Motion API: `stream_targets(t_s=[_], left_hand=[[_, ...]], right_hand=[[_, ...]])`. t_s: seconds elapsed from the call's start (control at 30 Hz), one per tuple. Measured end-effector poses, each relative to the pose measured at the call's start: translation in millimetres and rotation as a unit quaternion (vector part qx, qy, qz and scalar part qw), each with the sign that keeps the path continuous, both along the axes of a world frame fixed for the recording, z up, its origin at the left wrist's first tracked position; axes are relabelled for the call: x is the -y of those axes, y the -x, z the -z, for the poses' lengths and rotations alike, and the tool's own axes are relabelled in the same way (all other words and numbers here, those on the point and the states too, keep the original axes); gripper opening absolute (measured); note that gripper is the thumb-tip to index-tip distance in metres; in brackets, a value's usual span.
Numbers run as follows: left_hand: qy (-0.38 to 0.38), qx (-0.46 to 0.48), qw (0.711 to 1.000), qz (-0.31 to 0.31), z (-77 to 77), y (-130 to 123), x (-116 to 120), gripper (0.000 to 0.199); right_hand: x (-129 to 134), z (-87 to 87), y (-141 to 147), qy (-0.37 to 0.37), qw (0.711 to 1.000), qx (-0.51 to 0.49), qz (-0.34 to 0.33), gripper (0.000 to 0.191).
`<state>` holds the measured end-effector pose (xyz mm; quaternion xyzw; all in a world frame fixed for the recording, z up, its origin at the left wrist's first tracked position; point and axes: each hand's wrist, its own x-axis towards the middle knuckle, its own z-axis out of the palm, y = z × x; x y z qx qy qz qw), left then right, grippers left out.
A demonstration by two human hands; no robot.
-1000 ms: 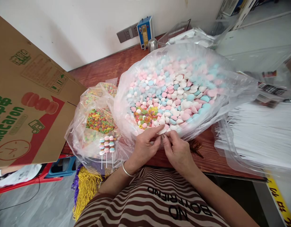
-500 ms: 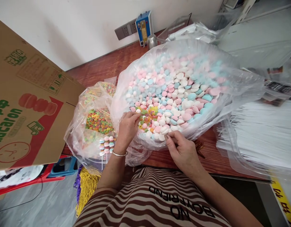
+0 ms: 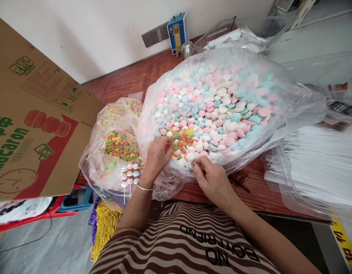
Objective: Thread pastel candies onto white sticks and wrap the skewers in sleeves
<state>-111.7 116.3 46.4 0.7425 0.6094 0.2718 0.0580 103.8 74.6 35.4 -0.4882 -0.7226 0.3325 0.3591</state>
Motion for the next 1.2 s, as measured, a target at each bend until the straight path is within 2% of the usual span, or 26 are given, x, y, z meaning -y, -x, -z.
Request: stream_targets(t_s=[0.07, 0.13, 0.27, 0.37, 0.43, 0.67, 0.9, 1.2], left_hand=[[0.006, 0.086, 0.996, -0.001, -0.4, 0.6, -0.1, 0.022], [0.026, 0.195, 0.98, 0.003, -0.6, 0.3, -0.3, 0.025], [0.117, 0.408, 0.905, 0.01, -0.8, -3.7, 0.6, 0.026], [0.169, 0.489, 0.855, -0.001, -1.1, -7.5, 2.4, 0.03], [0.18, 0.508, 0.842, -0.009, -1.4, -9.0, 3.0, 0.032], [0.149, 0.531, 0.834, -0.029, 1.0, -7.1, 0.0, 0.03], [0.205, 0.545, 0.812, -0.023, 4.6, -8.7, 3.5, 0.033], [0.151, 0.519, 0.841, -0.002, 1.0, -13.1, 6.7, 0.028]], right_hand=[[-1.5, -2.7, 2.5, 0.01, 1.0, 0.0, -0.011, 0.016], [-2.6, -5.9, 4.9, 0.018, 1.0, -0.006, -0.023, 0.017], [-4.5, -10.5, 8.0, 0.026, 0.999, -0.02, -0.033, 0.017], [-5.7, -11.7, 7.8, 0.032, 0.998, -0.026, -0.037, 0.016], [-5.9, -12.1, 6.7, 0.039, 0.998, -0.024, -0.041, 0.016], [-4.6, -15.1, 3.7, 0.035, 0.999, -0.015, -0.031, 0.016], [-6.0, -14.9, 5.6, 0.05, 0.997, -0.029, -0.049, 0.018], [-6.3, -21.1, 3.2, 0.09, 0.993, -0.055, -0.043, 0.02]])
